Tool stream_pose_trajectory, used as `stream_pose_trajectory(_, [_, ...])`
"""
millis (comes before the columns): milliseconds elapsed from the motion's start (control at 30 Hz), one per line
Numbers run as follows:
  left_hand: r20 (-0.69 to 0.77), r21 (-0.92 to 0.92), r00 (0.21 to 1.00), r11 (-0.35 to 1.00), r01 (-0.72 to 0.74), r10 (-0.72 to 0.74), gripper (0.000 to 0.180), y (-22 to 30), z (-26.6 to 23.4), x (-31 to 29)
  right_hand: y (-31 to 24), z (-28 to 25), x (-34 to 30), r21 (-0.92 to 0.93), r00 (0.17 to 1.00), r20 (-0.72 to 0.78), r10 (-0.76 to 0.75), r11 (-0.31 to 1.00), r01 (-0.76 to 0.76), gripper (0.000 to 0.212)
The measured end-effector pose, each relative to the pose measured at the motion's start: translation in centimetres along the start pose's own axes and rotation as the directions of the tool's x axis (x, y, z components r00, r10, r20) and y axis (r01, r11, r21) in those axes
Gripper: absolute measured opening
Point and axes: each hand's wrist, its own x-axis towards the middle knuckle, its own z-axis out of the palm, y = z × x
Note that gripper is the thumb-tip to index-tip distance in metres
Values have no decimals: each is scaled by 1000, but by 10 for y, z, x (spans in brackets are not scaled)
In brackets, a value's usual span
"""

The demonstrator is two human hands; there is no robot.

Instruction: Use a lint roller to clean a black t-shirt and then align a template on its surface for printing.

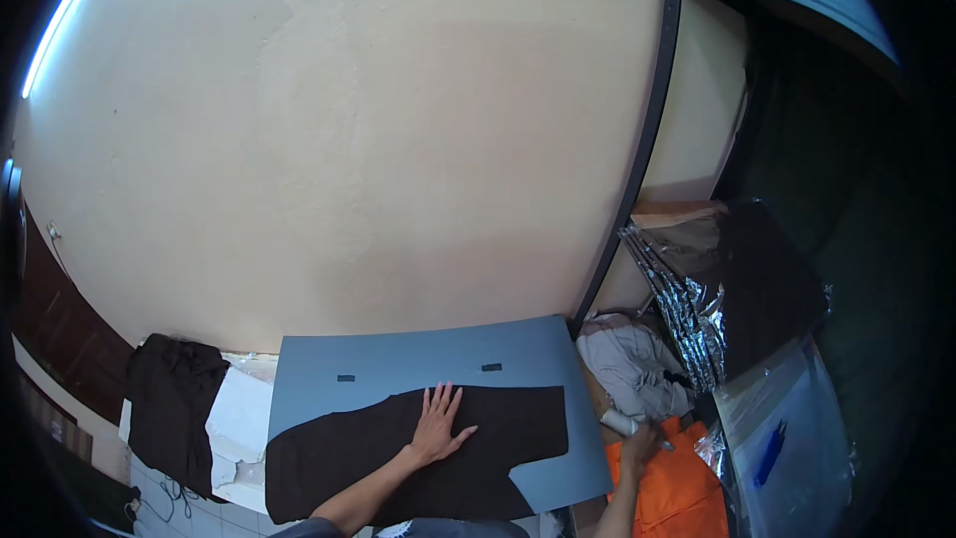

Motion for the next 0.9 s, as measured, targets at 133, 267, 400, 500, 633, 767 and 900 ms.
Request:
stream_pose_trajectory(133, [63, 88, 998, 996, 11, -16, 98, 8, 1, 1, 50, 39, 10, -26, 984, -179, -5, 1000, 0, 32])
stream_pose_trajectory(267, [68, 63, 998, 998, -2, -3, 103, 6, -4, -8, 50, 27, 4, 34, 998, -15, -57, 998, 58, 24])
stream_pose_trajectory(400, [67, 11, 998, 1000, 6, -7, 100, 28, -15, -23, -26, -18, -50, 352, 971, -162, -176, 909, 224, 23])
stream_pose_trajectory(500, [56, -92, 998, 996, -18, 23, 95, 47, -5, -41, -106, -28, -113, 649, 993, -37, -109, 753, 107, 24])
stream_pose_trajectory(633, [94, -168, 995, 986, -9, 25, 85, 58, 2, -57, -143, -10, -172, 585, 941, -30, -337, 758, 290, 24])
stream_pose_trajectory(767, [-17, -66, 1000, 998, 6, -7, 80, 47, 6, -46, -150, 6, -211, 551, 912, 62, -406, 775, 308, 24])
stream_pose_trajectory(900, [36, 170, 997, 984, 60, -67, 84, 42, 8, -43, -146, 9, -209, 487, 895, 52, -442, 794, 364, 22])
